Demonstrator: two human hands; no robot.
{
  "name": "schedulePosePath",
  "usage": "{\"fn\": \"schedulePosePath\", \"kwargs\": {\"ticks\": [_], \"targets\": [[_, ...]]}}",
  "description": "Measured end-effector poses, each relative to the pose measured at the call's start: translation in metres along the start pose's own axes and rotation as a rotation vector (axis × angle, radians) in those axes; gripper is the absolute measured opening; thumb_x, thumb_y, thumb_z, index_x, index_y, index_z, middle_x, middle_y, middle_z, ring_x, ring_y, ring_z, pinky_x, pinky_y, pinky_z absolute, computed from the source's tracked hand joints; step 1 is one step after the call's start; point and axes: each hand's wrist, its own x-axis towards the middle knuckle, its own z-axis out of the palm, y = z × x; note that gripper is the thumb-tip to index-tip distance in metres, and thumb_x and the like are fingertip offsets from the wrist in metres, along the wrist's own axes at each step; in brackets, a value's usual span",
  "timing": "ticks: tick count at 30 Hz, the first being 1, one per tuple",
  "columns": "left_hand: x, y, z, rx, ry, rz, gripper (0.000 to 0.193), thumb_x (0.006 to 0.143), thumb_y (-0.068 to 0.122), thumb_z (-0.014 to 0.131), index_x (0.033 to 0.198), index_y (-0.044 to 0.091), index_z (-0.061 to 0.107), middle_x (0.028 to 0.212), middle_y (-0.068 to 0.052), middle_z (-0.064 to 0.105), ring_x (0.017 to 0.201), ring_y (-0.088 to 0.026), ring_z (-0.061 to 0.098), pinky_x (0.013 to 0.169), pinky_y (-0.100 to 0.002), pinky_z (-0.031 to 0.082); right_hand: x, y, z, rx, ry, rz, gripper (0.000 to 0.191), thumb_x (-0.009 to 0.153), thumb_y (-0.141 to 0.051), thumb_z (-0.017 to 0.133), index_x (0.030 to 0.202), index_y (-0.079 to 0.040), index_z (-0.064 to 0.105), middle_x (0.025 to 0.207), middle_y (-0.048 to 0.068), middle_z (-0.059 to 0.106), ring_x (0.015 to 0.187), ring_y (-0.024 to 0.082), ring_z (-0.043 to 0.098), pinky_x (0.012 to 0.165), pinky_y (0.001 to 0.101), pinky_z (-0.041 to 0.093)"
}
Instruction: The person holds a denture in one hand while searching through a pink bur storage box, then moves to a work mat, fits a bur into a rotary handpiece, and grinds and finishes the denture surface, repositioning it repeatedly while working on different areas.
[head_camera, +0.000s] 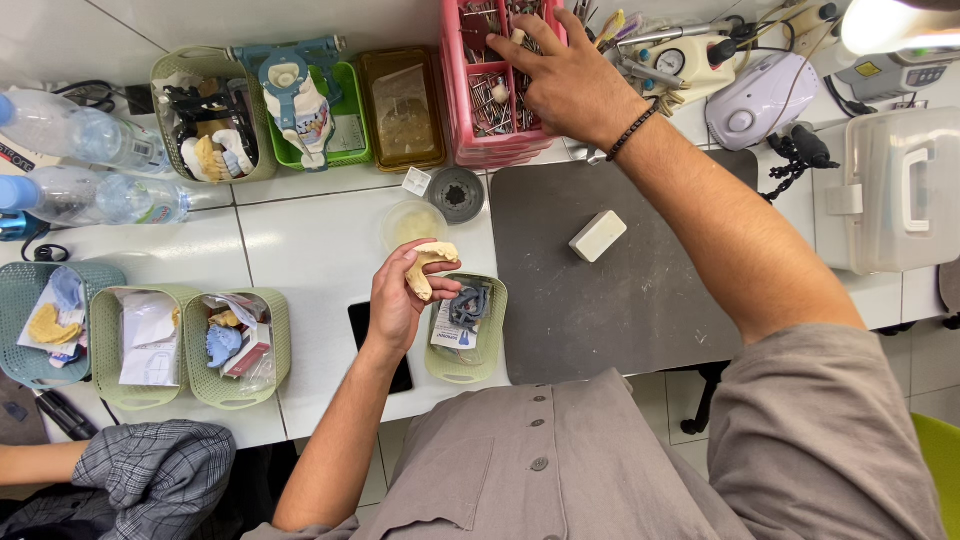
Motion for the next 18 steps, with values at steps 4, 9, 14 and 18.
{"fn": "schedulePosePath", "kwargs": {"ticks": [4, 9, 14, 18], "targets": [[-0.001, 0.0, -0.001, -0.004, 0.003, 0.009, 0.046, 0.105, 0.027, 0.036, 0.136, -0.004, 0.052, 0.109, -0.028, 0.071, 0.08, -0.025, 0.075, 0.073, -0.034, 0.063, -0.003, 0.005, -0.008, -0.054, 0.003, -0.067, 0.011, 0.074, -0.03, 0.079, 0.075, -0.02, 0.079, 0.159, 0.001, 0.053, 0.145, 0.025, 0.041, 0.117, 0.0494, 0.035], [-0.004, 0.003, -0.007, -0.039, 0.009, 0.022, 0.045, 0.105, 0.027, 0.037, 0.136, -0.003, 0.052, 0.11, -0.028, 0.071, 0.08, -0.025, 0.075, 0.073, -0.034, 0.063, -0.01, 0.01, -0.018, 0.211, 0.034, -0.015, 0.027, 0.064, -0.032, 0.081, 0.082, -0.012, 0.078, 0.151, 0.005, 0.059, 0.141, 0.028, 0.045, 0.119, 0.0487, 0.035], [-0.012, 0.001, -0.006, -0.046, 0.011, 0.03, 0.044, 0.105, 0.027, 0.038, 0.135, -0.003, 0.052, 0.11, -0.027, 0.071, 0.079, -0.025, 0.075, 0.073, -0.034, 0.063, -0.034, 0.005, -0.016, 0.684, -0.025, 0.362, 0.016, 0.081, -0.015, 0.082, 0.087, -0.006, 0.071, 0.095, 0.007, 0.072, 0.097, 0.027, 0.067, 0.092, 0.0443, 0.052], [-0.017, -0.003, 0.001, -0.039, -0.001, 0.024, 0.044, 0.105, 0.027, 0.038, 0.135, -0.002, 0.052, 0.11, -0.027, 0.071, 0.08, -0.024, 0.075, 0.072, -0.034, 0.062, -0.061, -0.006, -0.01, 1.577, 0.288, 0.739, 0.017, 0.095, -0.003, 0.073, 0.107, -0.005, 0.062, 0.094, 0.007, 0.075, 0.083, 0.015, 0.073, 0.075, 0.0295, 0.062]]}}
